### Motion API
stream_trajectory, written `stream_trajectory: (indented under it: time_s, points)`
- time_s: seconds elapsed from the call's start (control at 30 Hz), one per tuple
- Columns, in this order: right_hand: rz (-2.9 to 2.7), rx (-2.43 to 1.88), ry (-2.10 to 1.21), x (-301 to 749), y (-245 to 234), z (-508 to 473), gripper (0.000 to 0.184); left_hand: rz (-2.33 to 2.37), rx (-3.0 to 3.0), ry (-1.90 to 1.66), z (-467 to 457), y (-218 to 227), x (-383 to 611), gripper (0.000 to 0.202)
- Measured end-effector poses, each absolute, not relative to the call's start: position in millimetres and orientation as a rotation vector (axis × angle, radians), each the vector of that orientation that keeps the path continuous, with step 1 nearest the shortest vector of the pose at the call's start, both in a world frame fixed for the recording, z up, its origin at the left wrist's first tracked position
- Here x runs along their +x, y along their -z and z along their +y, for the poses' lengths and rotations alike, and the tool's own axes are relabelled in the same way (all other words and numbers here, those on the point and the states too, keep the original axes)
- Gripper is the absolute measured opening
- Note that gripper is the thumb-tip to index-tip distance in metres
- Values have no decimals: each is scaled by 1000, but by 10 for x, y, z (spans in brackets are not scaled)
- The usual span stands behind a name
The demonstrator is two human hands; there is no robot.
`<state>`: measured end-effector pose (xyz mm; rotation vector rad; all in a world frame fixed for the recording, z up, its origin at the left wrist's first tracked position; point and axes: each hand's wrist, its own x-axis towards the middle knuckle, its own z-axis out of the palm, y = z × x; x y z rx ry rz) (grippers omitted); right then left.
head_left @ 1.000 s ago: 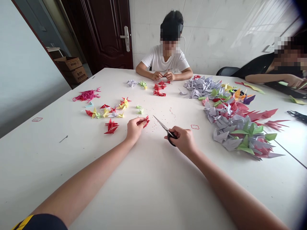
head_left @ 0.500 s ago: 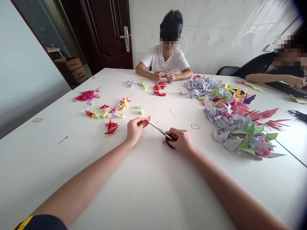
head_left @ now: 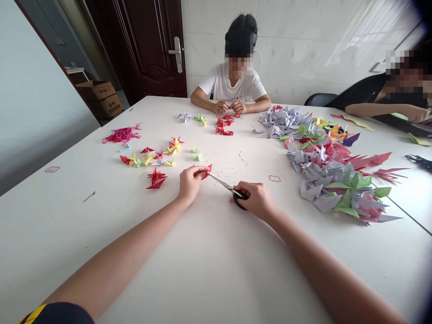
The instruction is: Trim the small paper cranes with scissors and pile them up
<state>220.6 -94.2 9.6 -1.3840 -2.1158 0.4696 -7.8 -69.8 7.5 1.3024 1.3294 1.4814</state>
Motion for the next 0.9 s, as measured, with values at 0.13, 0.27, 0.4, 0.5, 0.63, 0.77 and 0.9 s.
stream_trajectory:
  time_s: [0.13, 0.27, 0.4, 0.5, 0.63, 0.77, 0.9]
  points:
    - [-2148, -1347, -416, 2211, -103, -949, 13, 1346, 1344, -1487, -699, -61, -77, 16]
    - [-2173, -1332, -379, 2219, -110, -951, 10, 1353, 1411, -1509, -697, -54, -77, 16]
    - [-2191, -1342, -377, 2224, -127, -956, 8, 1354, 1445, -1522, -693, -42, -79, 17]
    - [-2200, -1348, -378, 2221, -149, -963, 7, 1355, 1472, -1525, -695, -35, -84, 17]
    - [-2219, -1354, -365, 2217, -173, -969, 5, 1354, 1505, -1527, -697, -32, -90, 16]
    - [-2217, -1376, -349, 2214, -166, -969, 3, 1359, 1523, -1533, -699, -39, -91, 15]
    - [-2192, -1394, -342, 2188, -152, -985, 6, 1403, 1525, -1525, -720, -77, -80, 15]
